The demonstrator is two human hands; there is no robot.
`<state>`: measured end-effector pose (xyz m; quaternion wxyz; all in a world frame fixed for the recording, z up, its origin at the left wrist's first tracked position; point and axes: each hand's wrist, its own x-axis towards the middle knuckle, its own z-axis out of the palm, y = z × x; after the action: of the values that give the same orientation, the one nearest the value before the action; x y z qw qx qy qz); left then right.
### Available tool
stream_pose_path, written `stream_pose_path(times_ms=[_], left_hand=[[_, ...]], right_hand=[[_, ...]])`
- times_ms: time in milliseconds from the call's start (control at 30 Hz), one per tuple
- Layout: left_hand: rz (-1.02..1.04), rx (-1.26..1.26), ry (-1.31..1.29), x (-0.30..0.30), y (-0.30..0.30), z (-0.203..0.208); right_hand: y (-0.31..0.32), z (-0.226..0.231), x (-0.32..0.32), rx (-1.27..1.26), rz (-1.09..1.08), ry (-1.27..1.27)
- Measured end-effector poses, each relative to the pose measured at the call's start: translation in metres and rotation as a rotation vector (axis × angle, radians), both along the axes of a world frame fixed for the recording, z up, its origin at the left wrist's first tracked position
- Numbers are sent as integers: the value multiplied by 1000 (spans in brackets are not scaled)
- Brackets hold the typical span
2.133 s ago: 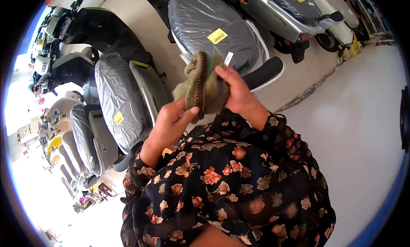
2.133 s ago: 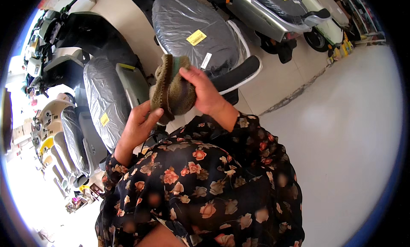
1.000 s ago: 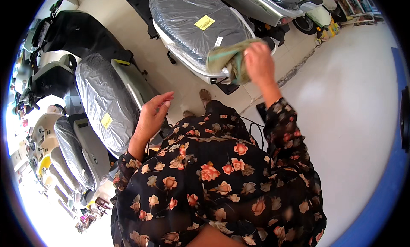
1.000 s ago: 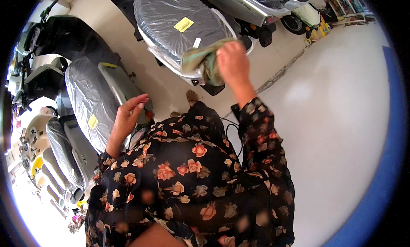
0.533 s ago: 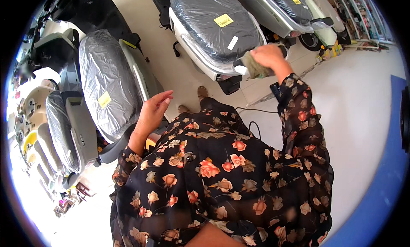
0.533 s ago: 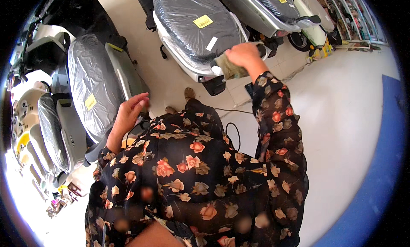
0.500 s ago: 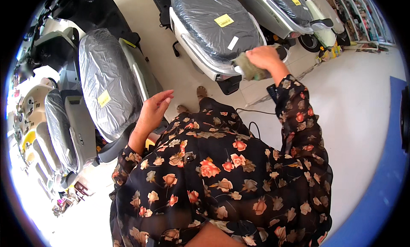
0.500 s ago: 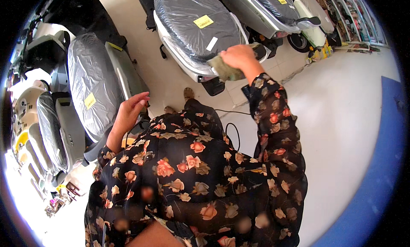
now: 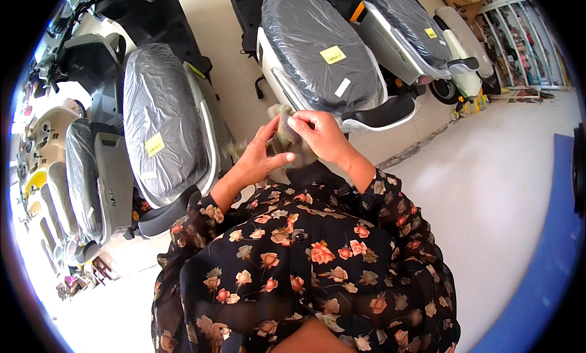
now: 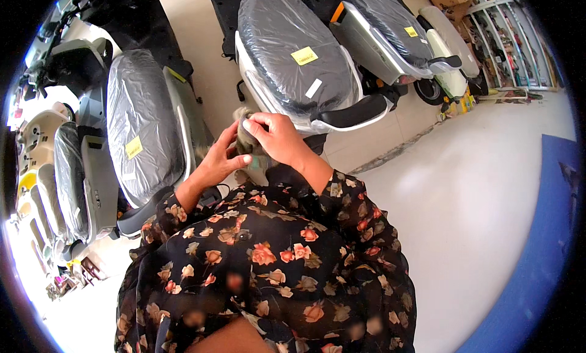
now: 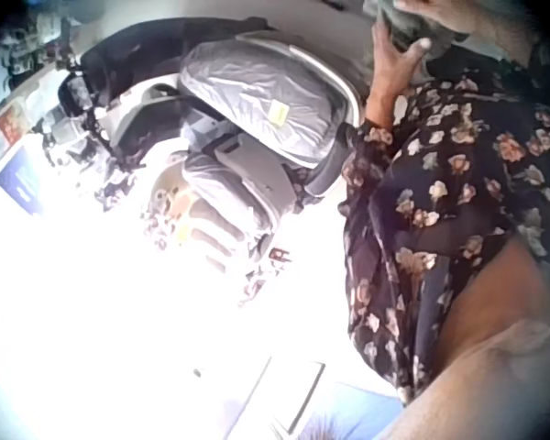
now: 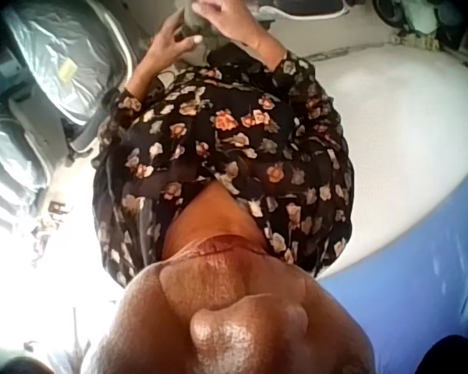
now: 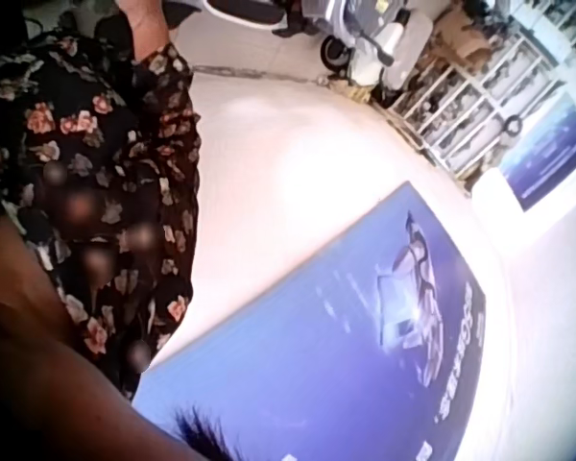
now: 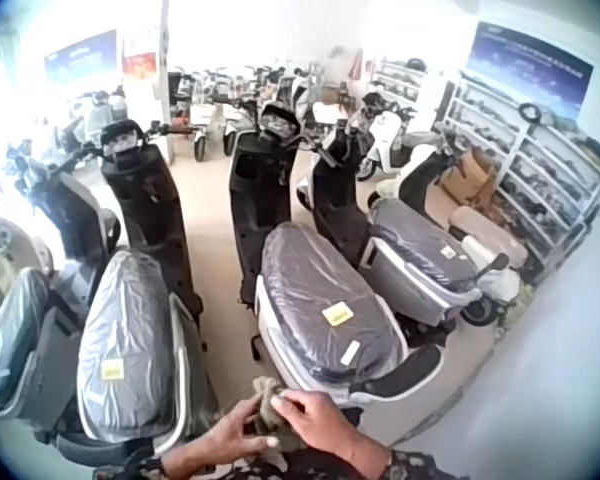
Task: The person wipes down various parts of scooters with a cloth, including the floorboards, seats, and rear plastic panels.
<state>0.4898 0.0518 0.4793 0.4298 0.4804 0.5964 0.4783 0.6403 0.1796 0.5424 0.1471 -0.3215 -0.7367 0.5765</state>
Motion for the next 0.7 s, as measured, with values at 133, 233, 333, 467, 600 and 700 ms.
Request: stream_pose_path(times_ms=[133, 233, 333, 467, 600, 700], left_hand=[[-72, -154, -226, -1, 37, 24], [16, -160, -364, 0, 59, 22], [237, -218, -526, -5, 88, 19], [400, -67, -369, -21, 135, 24], [345, 57, 173, -8, 177, 15], [114, 53, 501, 26, 202, 3]], right_hand=[[19, 19, 5, -35, 46, 70], [49, 34, 14, 187, 108, -20], [84, 30, 38, 388, 38, -84], [118, -2, 91, 742, 63, -502], [120, -26, 126, 686, 29, -620], [117, -37, 125, 823, -23, -539]])
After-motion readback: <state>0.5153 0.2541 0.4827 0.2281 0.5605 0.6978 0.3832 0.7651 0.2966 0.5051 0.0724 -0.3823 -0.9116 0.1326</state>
